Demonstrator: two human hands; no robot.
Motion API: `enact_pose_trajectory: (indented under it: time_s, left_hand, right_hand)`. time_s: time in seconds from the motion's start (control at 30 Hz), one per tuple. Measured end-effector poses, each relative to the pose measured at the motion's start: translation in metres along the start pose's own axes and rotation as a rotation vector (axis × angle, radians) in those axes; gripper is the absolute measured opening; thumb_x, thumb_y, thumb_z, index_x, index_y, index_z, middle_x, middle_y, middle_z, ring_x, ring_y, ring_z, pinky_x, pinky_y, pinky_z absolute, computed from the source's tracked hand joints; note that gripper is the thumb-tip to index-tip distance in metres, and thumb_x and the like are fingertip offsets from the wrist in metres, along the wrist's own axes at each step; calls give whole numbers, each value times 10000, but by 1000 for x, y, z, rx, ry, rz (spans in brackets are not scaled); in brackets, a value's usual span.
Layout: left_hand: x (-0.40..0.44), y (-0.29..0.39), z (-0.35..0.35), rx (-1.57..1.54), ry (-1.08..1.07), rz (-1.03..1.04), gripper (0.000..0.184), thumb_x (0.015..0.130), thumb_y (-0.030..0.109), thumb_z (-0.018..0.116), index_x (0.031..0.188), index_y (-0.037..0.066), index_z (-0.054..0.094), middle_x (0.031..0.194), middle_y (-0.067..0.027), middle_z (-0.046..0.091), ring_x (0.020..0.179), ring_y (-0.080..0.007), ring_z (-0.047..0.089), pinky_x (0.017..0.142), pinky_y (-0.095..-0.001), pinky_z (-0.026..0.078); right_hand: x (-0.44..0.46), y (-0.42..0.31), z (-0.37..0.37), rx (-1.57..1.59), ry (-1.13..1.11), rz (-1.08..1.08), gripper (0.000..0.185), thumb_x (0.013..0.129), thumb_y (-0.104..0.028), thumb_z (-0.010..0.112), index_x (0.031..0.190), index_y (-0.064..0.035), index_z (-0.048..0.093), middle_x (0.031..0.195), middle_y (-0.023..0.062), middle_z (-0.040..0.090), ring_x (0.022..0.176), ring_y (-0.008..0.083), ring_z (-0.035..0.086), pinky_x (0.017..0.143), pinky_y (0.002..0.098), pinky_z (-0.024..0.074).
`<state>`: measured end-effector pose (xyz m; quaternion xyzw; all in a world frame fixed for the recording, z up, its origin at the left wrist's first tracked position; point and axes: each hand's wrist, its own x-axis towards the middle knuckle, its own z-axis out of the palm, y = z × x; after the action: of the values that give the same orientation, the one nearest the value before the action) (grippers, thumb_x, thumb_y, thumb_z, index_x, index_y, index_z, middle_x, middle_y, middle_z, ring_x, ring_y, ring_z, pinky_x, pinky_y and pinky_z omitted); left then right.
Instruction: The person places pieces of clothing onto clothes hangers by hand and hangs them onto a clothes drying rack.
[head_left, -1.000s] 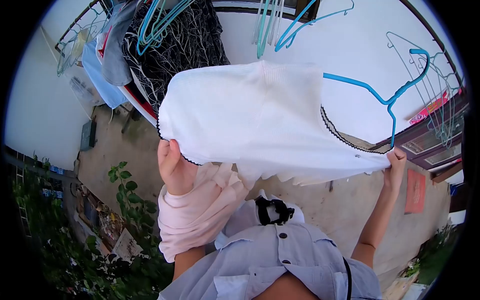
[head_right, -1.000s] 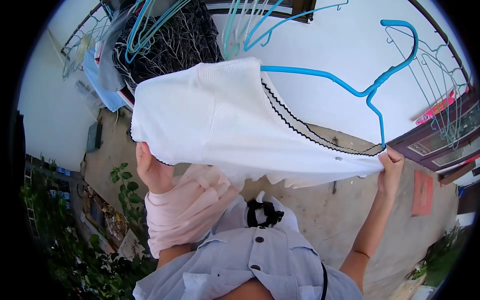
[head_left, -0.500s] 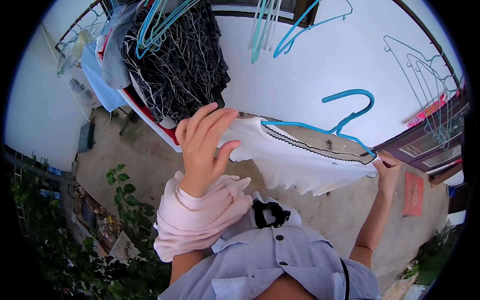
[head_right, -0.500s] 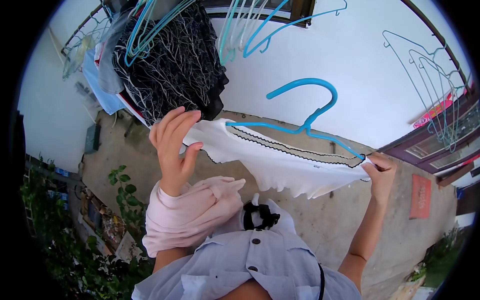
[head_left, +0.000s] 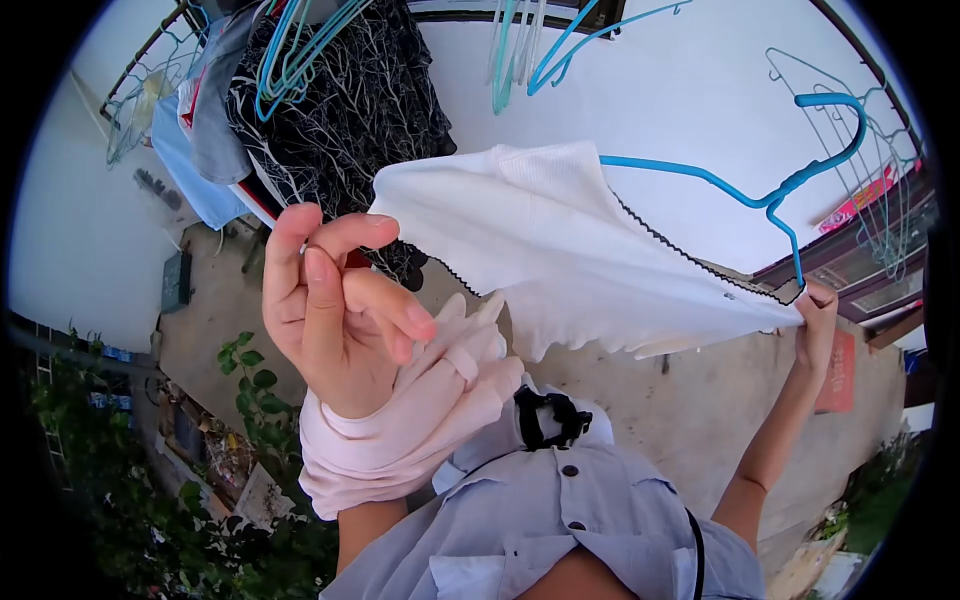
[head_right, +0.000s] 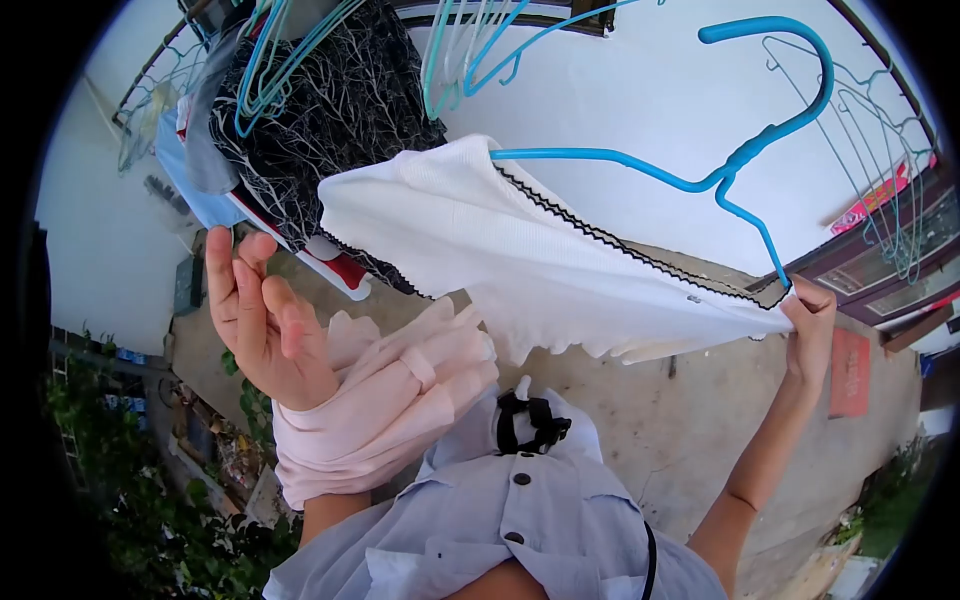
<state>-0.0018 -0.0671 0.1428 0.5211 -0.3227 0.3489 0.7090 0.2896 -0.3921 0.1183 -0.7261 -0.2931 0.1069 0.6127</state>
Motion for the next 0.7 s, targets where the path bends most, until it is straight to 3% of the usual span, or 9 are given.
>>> enact_pose_trajectory:
  time_s: [0.07, 0.1, 0.17, 0.2, 0.37, 0.5, 0.6, 0.67, 0.7]
  left_hand:
    - [3, -1, 28, -6, 385, 28, 511, 838, -5, 284, 1284, -4, 35, 1348, -179, 43, 1229, -195, 206, 968, -367, 253]
    - [8, -1, 31, -1, 386, 35, 511, 838, -5, 284, 1284, -4, 35, 1348, -179, 43, 1229, -195, 206, 968, -367, 253]
    - [14, 2, 34, -513, 165, -151, 688, 803, -15, 334, 1272, 68, -163, 1326, -67, -239, 1230, -169, -189, 1000, -448, 23]
    - [14, 0, 33, -609, 101, -229, 704, 834, 112, 362, 1262, 76, -195, 1322, -37, -256, 1224, -173, -216, 980, -461, -55]
    - [15, -14, 47, -730, 122, -333, 690, 861, 408, 250, 1257, 66, -201, 1316, -102, -250, 1227, -238, -203, 996, -427, -8]
    - [15, -18, 52, -760, 107, -358, 696, 856, 452, 214, 1254, 64, -204, 1294, -123, -287, 1213, -249, -234, 1000, -405, -2]
    - [17, -21, 48, -761, 123, -323, 707, 853, 473, 202, 1251, 58, -209, 1342, -171, -120, 1253, -285, -68, 1002, -401, 54]
    - [28, -32, 32, 227, -148, 44, 696, 850, 456, 253, 1289, 22, -67, 1286, -230, 237, 1209, -336, 213, 987, -414, 137]
    - [30, -34, 30, 719, -121, -6, 628, 848, 414, 302, 1270, 2, 85, 1186, -216, 363, 1141, -329, 314, 971, -402, 175]
  right_hand:
    - [-2, 0, -4, 20, 43, -60, 130, 643, -98, 583, 620, 27, 555, 589, -16, 462, 539, 39, 385, 502, 187, 277]
    - [-2, 3, -9, 21, 37, -66, 130, 643, -98, 583, 620, 27, 555, 589, -16, 462, 539, 39, 385, 502, 187, 277]
    - [-3, 13, -21, 18, 91, -79, 138, 641, -104, 594, 635, 29, 560, 610, -14, 472, 558, 48, 400, 526, 187, 295]
    - [-3, 15, -22, 27, 70, -86, 138, 641, -104, 594, 635, 29, 560, 610, -14, 472, 558, 48, 400, 526, 187, 295]
    - [-8, 16, -29, -44, 14, -109, 147, 629, -106, 596, 643, 35, 559, 617, -20, 450, 580, 54, 380, 535, 201, 278]
    - [-13, 14, -31, -81, -12, -99, 164, 625, -111, 586, 642, 48, 552, 612, -14, 443, 579, 54, 362, 535, 200, 264]
    - [-16, 3, -15, -86, -20, -89, 165, 618, -103, 582, 635, 58, 558, 597, -2, 455, 566, 54, 361, 522, 203, 260]
    - [-21, -20, 3, -109, -15, -67, 140, 594, -78, 585, 635, 56, 585, 562, -5, 466, 523, 51, 370, 488, 204, 262]
    - [-24, -32, 13, -139, -12, -43, 141, 586, -82, 599, 625, 52, 582, 553, -7, 464, 514, 51, 369, 474, 202, 255]
